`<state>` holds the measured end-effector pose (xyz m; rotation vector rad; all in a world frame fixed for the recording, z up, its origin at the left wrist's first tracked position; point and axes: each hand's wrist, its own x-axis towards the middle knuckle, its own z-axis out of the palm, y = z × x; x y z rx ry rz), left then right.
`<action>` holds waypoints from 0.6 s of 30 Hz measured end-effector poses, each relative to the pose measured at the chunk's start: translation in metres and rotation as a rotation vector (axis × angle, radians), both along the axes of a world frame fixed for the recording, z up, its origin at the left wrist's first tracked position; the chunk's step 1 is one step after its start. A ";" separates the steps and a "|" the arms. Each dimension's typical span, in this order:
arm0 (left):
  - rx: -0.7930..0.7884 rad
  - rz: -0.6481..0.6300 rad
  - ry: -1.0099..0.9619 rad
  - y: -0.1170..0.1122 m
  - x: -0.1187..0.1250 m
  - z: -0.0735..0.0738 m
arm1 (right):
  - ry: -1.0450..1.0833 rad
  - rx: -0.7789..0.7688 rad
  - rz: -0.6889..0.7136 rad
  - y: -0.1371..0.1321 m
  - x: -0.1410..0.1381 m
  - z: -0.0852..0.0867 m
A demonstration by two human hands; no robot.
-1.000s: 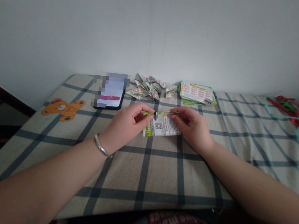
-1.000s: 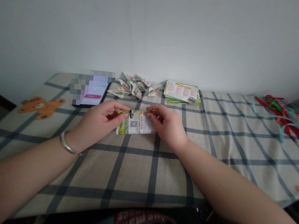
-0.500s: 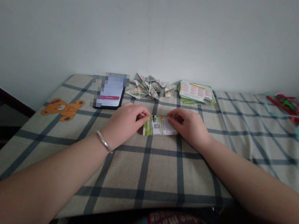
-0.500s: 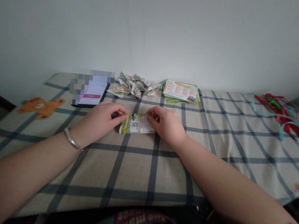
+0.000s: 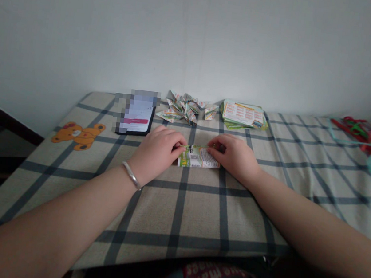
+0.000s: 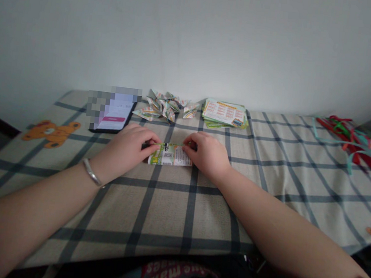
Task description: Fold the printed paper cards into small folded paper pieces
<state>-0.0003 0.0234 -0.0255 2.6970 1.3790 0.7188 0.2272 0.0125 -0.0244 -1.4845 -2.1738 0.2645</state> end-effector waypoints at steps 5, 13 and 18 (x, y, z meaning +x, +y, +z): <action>-0.012 0.014 0.014 0.000 -0.001 -0.001 | -0.024 0.001 -0.015 -0.001 0.000 0.000; 0.060 -0.067 0.062 0.001 0.002 -0.004 | -0.012 0.083 0.127 0.005 0.003 -0.005; 0.074 -0.205 0.163 0.003 0.003 -0.001 | -0.070 0.130 0.306 0.010 0.004 -0.007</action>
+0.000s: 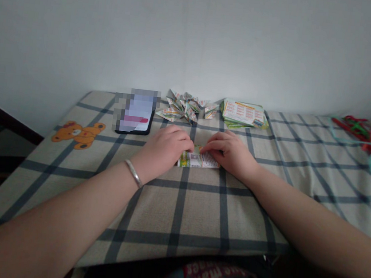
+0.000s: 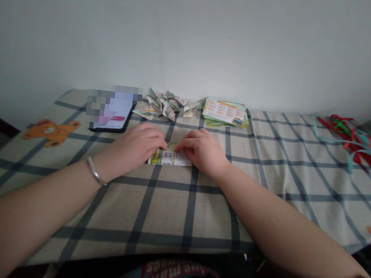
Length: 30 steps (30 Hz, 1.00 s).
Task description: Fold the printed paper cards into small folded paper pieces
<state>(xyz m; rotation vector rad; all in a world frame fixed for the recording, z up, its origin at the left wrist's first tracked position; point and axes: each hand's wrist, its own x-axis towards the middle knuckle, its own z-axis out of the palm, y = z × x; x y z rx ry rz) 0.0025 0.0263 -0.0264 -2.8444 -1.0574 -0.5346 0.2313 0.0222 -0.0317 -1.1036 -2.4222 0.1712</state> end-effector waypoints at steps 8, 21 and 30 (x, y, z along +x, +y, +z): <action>0.010 -0.003 0.108 -0.010 -0.002 0.011 | -0.047 -0.013 0.020 -0.005 0.000 0.007; -0.072 0.022 0.137 -0.011 -0.003 0.013 | -0.150 0.037 -0.026 -0.013 -0.004 0.011; -0.109 0.083 0.155 -0.021 -0.001 0.019 | -0.164 0.094 -0.045 -0.017 -0.008 0.011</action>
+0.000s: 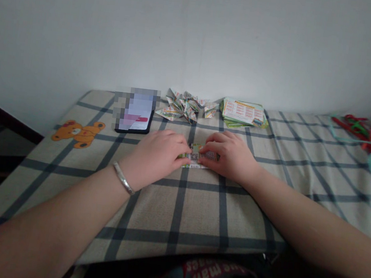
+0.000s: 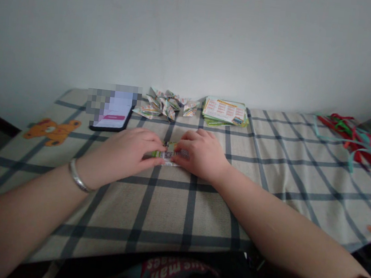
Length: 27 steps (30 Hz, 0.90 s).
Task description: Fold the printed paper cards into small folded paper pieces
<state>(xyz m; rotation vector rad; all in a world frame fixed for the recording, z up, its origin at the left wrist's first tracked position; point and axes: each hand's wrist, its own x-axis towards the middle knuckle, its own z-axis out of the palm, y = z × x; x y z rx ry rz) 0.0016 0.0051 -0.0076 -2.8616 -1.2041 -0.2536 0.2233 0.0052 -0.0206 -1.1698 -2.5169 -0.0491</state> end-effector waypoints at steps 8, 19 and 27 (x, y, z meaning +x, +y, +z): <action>0.010 0.040 -0.019 -0.005 0.006 0.000 | -0.017 0.049 0.008 0.000 0.001 -0.002; 0.025 0.038 -0.009 -0.006 0.005 -0.002 | -0.029 0.054 0.010 -0.002 0.001 -0.002; 0.051 0.034 0.001 -0.005 0.005 -0.006 | -0.028 0.044 -0.023 -0.003 -0.001 -0.004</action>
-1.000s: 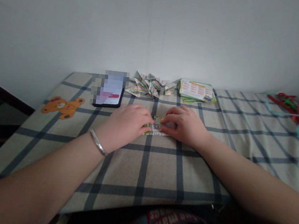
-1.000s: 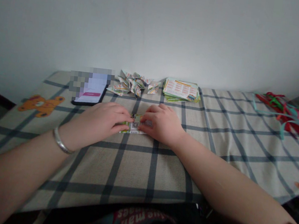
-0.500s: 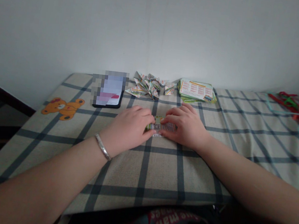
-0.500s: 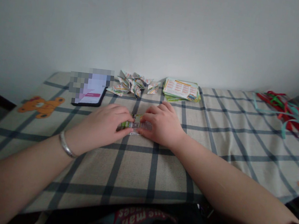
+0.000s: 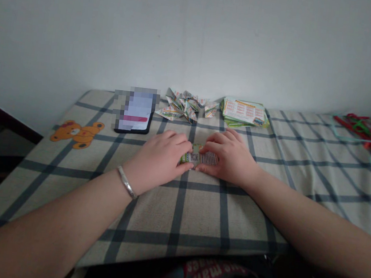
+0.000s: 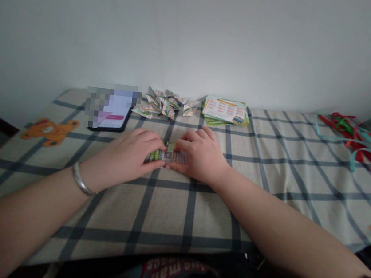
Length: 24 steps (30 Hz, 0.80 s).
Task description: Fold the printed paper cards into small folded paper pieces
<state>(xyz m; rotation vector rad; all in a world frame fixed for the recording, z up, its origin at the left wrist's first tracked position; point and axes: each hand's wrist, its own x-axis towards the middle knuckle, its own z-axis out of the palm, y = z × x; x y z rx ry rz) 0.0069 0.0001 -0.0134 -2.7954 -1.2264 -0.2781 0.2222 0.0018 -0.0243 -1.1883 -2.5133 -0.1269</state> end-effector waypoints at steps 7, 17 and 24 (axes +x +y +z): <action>0.003 -0.005 0.014 0.000 -0.001 0.000 | 0.004 -0.040 -0.010 -0.002 -0.002 0.002; -0.020 -0.056 0.023 0.002 -0.009 0.001 | 0.002 -0.097 0.066 0.001 0.009 0.005; -0.074 -0.101 0.000 0.006 -0.018 0.000 | 0.035 -0.107 0.071 0.003 0.014 0.000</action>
